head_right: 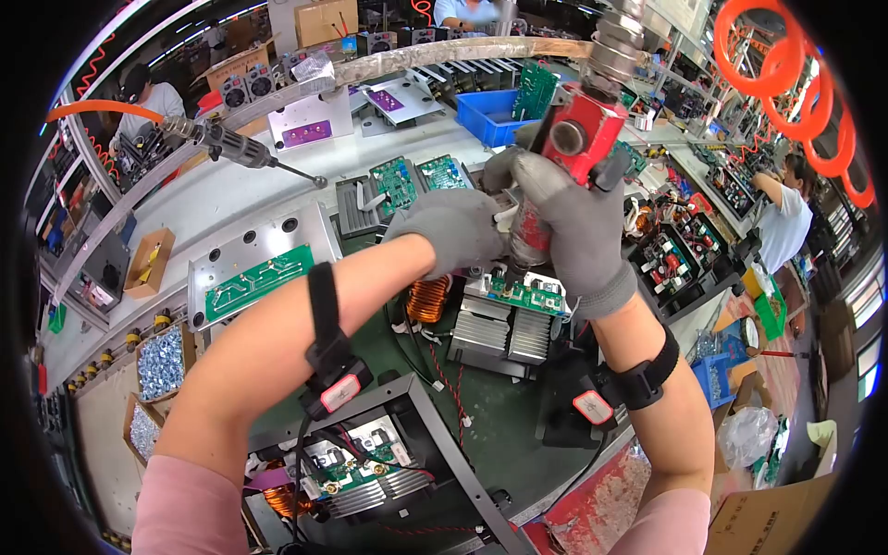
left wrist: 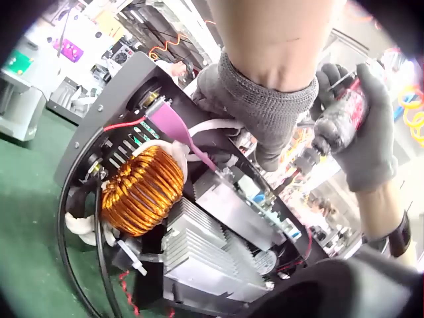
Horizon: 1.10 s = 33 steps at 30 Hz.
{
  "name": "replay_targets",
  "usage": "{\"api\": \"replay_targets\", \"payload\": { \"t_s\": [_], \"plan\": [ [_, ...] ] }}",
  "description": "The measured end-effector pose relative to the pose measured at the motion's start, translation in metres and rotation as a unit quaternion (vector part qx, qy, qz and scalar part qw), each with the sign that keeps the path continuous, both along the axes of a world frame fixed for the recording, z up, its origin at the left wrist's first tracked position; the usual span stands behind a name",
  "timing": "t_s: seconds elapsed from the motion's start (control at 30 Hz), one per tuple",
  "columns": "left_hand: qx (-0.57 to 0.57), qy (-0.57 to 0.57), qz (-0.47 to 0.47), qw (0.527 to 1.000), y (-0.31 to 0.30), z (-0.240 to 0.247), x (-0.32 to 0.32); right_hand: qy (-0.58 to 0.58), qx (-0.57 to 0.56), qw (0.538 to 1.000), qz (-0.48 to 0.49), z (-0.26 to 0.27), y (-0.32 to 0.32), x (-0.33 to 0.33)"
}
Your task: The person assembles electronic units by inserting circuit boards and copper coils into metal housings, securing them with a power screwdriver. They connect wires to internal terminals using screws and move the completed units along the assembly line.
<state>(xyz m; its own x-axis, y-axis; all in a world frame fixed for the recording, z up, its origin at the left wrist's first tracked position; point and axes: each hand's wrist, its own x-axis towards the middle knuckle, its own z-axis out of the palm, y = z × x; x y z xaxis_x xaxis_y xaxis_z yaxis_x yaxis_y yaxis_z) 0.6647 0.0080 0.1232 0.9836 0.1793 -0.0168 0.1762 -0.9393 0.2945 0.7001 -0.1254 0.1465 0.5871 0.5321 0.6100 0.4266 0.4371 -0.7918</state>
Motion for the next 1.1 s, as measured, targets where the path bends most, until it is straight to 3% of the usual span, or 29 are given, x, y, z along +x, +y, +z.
{"api": "replay_targets", "payload": {
  "t_s": [0.37, 0.47, 0.53, 0.57, 0.63, 0.67, 0.7, 0.77, 0.87, 0.9, 0.93, 1.1],
  "plan": [
    [0.079, 0.033, 0.016, 0.996, -0.012, -0.008, 0.013, -0.006, -0.047, 0.998, -0.037, 0.004, -0.001, -0.005],
    [-0.009, 0.046, 0.021, 0.999, 0.0, 0.007, -0.001, -0.004, -0.031, 0.997, -0.067, 0.012, -0.006, -0.001],
    [-0.064, 0.054, -0.038, 0.996, 0.021, 0.031, -0.023, 0.009, -0.019, 0.995, -0.096, 0.01, -0.011, -0.003],
    [-0.08, 0.045, -0.048, 0.995, 0.03, 0.041, -0.033, -0.005, 0.044, 0.996, -0.076, 0.006, -0.008, -0.012],
    [-0.306, 0.035, 0.017, 0.951, 0.054, 0.03, -0.047, -0.028, 0.017, 0.997, -0.068, 0.007, -0.004, -0.01],
    [-0.412, 0.004, -0.005, 0.911, 0.056, 0.031, -0.061, -0.025, 0.024, 0.997, -0.065, 0.01, 0.0, -0.008],
    [-0.405, 0.004, -0.002, 0.914, 0.054, 0.025, -0.066, 0.003, 0.018, 0.997, -0.071, 0.018, 0.006, -0.004],
    [-0.67, -0.048, 0.022, 0.74, 0.054, 0.014, -0.069, -0.002, 0.047, 0.996, -0.081, 0.042, 0.008, -0.016],
    [-0.685, -0.037, 0.01, 0.728, 0.052, 0.014, -0.072, -0.073, 0.197, 0.977, -0.037, 0.066, 0.0, -0.041],
    [-0.691, -0.026, 0.009, 0.722, 0.047, 0.018, -0.076, -0.041, 0.223, 0.974, -0.025, 0.069, -0.005, -0.051],
    [-0.703, -0.066, 0.06, 0.705, 0.032, 0.025, -0.081, -0.04, 0.239, 0.97, -0.019, 0.07, -0.009, -0.056],
    [-0.71, -0.031, 0.023, 0.704, 0.008, 0.032, -0.084, -0.054, 0.25, 0.966, -0.033, 0.072, -0.032, -0.074]
  ]
}}
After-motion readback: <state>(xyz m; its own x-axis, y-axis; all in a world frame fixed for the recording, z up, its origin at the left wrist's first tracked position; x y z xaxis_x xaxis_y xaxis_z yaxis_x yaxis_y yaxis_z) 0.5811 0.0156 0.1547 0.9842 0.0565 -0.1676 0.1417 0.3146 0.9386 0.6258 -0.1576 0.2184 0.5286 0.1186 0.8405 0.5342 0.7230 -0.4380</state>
